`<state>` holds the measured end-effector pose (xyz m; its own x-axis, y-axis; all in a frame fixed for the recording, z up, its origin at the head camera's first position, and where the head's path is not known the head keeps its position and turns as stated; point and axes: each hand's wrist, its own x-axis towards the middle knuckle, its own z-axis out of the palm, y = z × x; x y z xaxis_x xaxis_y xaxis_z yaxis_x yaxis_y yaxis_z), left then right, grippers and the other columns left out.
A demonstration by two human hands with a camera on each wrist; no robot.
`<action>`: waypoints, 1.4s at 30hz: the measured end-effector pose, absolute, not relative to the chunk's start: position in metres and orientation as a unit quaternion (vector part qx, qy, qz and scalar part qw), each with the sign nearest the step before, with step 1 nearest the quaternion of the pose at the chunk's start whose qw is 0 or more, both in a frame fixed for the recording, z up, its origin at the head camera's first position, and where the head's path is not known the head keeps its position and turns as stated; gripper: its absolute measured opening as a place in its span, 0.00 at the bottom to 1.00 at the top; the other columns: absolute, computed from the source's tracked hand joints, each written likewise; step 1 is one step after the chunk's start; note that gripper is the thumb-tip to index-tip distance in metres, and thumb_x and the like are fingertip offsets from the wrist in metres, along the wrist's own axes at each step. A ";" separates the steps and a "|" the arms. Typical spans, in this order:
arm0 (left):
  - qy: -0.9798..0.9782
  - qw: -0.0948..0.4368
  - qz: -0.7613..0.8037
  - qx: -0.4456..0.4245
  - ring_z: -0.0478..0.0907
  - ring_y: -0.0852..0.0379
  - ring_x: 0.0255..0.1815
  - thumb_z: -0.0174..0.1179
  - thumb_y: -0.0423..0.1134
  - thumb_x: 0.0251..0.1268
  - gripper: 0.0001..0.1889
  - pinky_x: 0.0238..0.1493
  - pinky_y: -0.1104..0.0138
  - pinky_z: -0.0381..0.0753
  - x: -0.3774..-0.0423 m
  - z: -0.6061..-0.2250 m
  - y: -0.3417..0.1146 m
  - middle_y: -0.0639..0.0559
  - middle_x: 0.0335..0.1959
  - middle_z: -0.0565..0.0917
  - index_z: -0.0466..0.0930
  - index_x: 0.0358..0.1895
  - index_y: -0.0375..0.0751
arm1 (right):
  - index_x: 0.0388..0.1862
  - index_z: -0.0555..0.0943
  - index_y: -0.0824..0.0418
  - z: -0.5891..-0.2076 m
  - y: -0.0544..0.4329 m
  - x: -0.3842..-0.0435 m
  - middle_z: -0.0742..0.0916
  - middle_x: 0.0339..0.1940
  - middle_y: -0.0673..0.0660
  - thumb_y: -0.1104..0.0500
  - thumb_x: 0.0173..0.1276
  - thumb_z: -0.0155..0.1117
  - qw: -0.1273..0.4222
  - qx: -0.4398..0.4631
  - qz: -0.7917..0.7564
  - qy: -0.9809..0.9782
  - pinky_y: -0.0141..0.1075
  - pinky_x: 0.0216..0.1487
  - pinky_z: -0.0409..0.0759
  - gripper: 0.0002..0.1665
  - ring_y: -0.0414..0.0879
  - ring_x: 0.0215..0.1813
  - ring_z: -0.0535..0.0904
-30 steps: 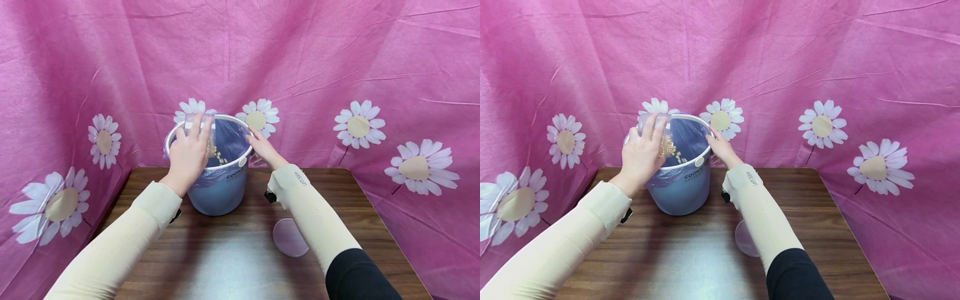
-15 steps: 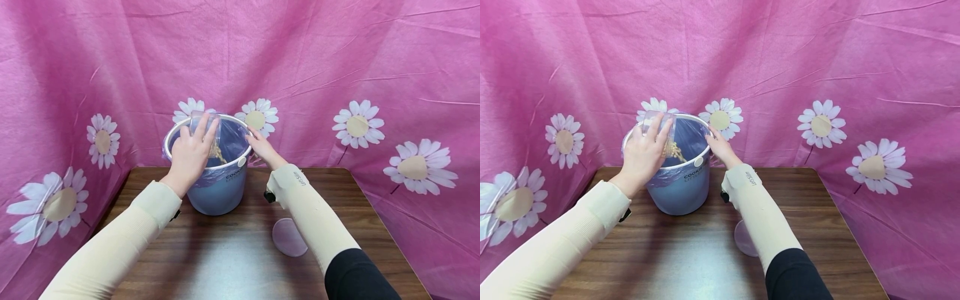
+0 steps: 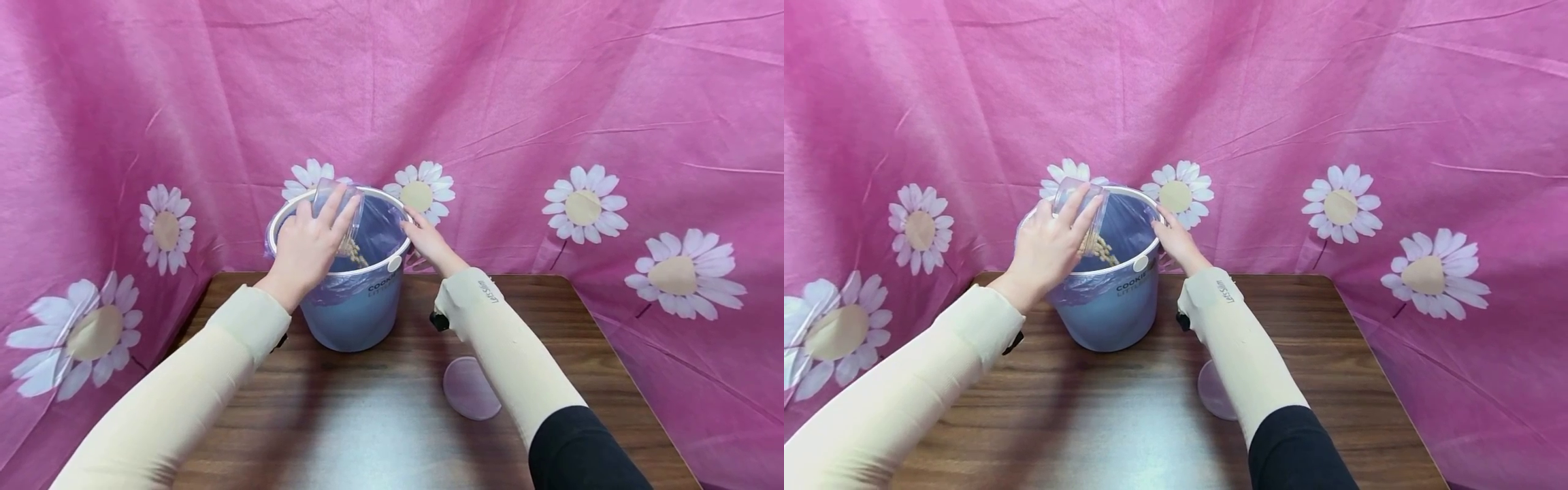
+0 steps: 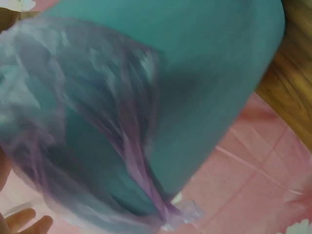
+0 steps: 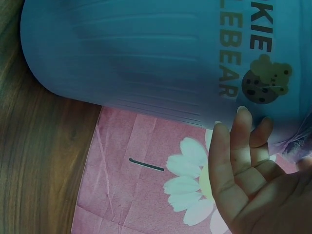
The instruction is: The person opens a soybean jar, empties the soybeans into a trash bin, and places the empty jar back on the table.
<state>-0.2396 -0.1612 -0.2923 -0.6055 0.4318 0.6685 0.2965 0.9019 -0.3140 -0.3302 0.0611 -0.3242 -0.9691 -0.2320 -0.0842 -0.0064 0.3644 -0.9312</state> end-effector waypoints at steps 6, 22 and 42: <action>-0.871 0.416 0.096 -0.242 0.74 0.32 0.45 0.51 0.27 0.67 0.32 0.30 0.50 0.80 -0.244 -0.290 -0.173 0.47 0.75 0.65 0.64 0.74 0.51 | 0.80 0.55 0.39 -0.325 0.061 -0.330 0.77 0.26 0.66 0.48 0.78 0.47 0.105 -0.069 -0.565 0.815 0.37 0.19 0.79 0.34 0.53 0.22 0.78; -0.865 0.404 0.132 -0.267 0.74 0.35 0.42 0.54 0.26 0.64 0.34 0.34 0.51 0.80 -0.243 -0.277 -0.177 0.49 0.73 0.67 0.65 0.73 0.55 | 0.80 0.56 0.40 -0.325 0.060 -0.331 0.77 0.24 0.63 0.49 0.78 0.47 0.099 -0.068 -0.565 0.816 0.47 0.29 0.85 0.33 0.48 0.21 0.77; -0.847 0.408 0.182 -0.289 0.75 0.35 0.56 0.60 0.33 0.65 0.33 0.38 0.53 0.80 -0.249 -0.278 -0.170 0.51 0.73 0.69 0.66 0.73 0.58 | 0.80 0.55 0.42 -0.326 0.062 -0.331 0.76 0.21 0.59 0.50 0.78 0.47 0.095 -0.074 -0.561 0.819 0.45 0.27 0.85 0.34 0.48 0.19 0.77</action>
<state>-0.2489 -0.1700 -0.2779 -0.5009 0.6375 0.5854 0.3403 0.7669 -0.5441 -0.3310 0.0620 -0.3256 -0.9707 -0.2289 -0.0727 -0.0151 0.3602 -0.9327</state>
